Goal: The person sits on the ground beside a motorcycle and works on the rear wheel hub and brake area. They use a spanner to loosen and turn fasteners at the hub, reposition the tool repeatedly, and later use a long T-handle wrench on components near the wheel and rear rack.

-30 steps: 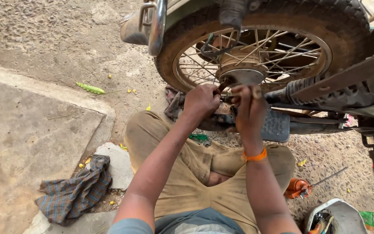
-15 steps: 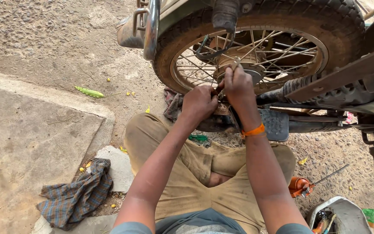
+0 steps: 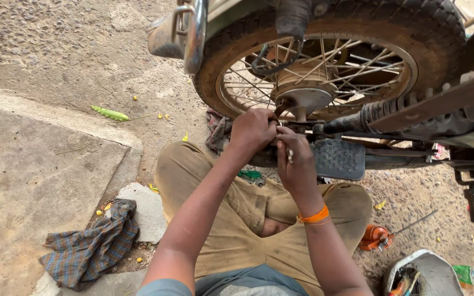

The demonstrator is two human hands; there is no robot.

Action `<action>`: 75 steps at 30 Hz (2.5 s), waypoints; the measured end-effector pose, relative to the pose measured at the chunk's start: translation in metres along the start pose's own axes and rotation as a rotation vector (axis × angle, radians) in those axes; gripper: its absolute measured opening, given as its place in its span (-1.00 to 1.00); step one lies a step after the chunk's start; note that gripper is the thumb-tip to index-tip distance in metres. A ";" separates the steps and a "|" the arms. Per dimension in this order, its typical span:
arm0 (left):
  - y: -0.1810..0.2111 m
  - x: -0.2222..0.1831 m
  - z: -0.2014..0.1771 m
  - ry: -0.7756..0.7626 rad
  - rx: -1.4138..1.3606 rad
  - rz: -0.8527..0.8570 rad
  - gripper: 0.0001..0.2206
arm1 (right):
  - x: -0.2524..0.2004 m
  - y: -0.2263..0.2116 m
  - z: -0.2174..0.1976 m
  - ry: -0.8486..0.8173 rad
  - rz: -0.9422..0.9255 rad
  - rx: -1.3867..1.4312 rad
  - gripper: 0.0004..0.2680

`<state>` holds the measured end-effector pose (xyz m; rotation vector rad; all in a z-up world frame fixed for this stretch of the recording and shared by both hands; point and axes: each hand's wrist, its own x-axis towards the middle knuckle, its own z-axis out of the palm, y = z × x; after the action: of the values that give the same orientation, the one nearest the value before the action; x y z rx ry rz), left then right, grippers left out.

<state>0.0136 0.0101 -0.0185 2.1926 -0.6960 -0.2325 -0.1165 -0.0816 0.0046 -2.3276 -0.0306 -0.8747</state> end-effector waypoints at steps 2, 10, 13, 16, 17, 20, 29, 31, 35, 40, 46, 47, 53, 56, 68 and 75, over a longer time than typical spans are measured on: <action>0.001 -0.003 0.003 0.035 -0.017 0.013 -0.79 | -0.001 -0.008 -0.007 -0.015 -0.095 -0.020 -0.81; 0.006 0.000 -0.003 -0.051 0.019 -0.053 -0.79 | 0.044 0.030 -0.011 -0.015 0.231 0.109 -0.81; 0.002 0.000 0.001 -0.017 0.002 0.000 -0.79 | 0.063 0.032 -0.007 -0.088 0.238 0.097 -0.81; 0.001 0.000 0.001 0.002 -0.005 0.015 -0.77 | 0.074 0.028 -0.005 -0.118 0.256 0.061 -0.79; 0.001 0.001 0.001 -0.005 -0.004 0.007 -0.76 | 0.076 0.029 -0.005 -0.120 0.256 0.031 -0.78; 0.000 0.002 0.003 -0.014 0.005 0.006 -0.75 | 0.085 0.033 -0.002 -0.140 0.323 0.037 -0.78; -0.003 0.003 0.005 -0.009 0.039 0.029 -0.74 | 0.099 0.058 0.013 -0.235 0.401 0.060 -0.80; 0.000 0.002 0.002 -0.011 0.031 0.024 -0.74 | 0.095 0.057 0.014 -0.237 0.364 0.054 -0.81; -0.006 0.003 0.008 0.011 0.030 0.048 -0.75 | 0.074 0.047 0.012 -0.217 0.372 -0.037 -0.81; -0.007 0.004 0.005 0.013 0.000 0.048 -0.78 | 0.041 0.035 0.005 -0.058 0.325 0.127 -0.85; -0.006 0.002 0.005 0.005 -0.030 0.039 -0.78 | 0.028 0.025 -0.002 -0.043 0.210 0.189 -0.82; -0.007 0.002 0.005 0.017 -0.037 0.044 -0.78 | 0.029 0.018 -0.003 -0.054 0.130 0.098 -0.82; -0.008 0.003 0.006 0.026 -0.027 0.053 -0.78 | 0.026 0.010 -0.005 -0.078 0.243 0.050 -0.83; -0.005 0.001 0.004 0.027 -0.025 0.046 -0.78 | 0.024 0.015 -0.006 -0.106 0.307 0.038 -0.82; -0.015 0.008 0.021 0.031 0.027 -0.003 -0.75 | 0.051 0.020 -0.011 0.041 0.227 0.121 -0.77; 0.001 0.002 0.002 -0.075 0.031 -0.110 -0.77 | 0.088 0.026 -0.005 -0.175 0.318 -0.032 -0.72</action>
<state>0.0140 0.0070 -0.0192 2.2646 -0.6237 -0.3641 -0.0451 -0.1223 0.0457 -2.3461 0.2743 -0.5165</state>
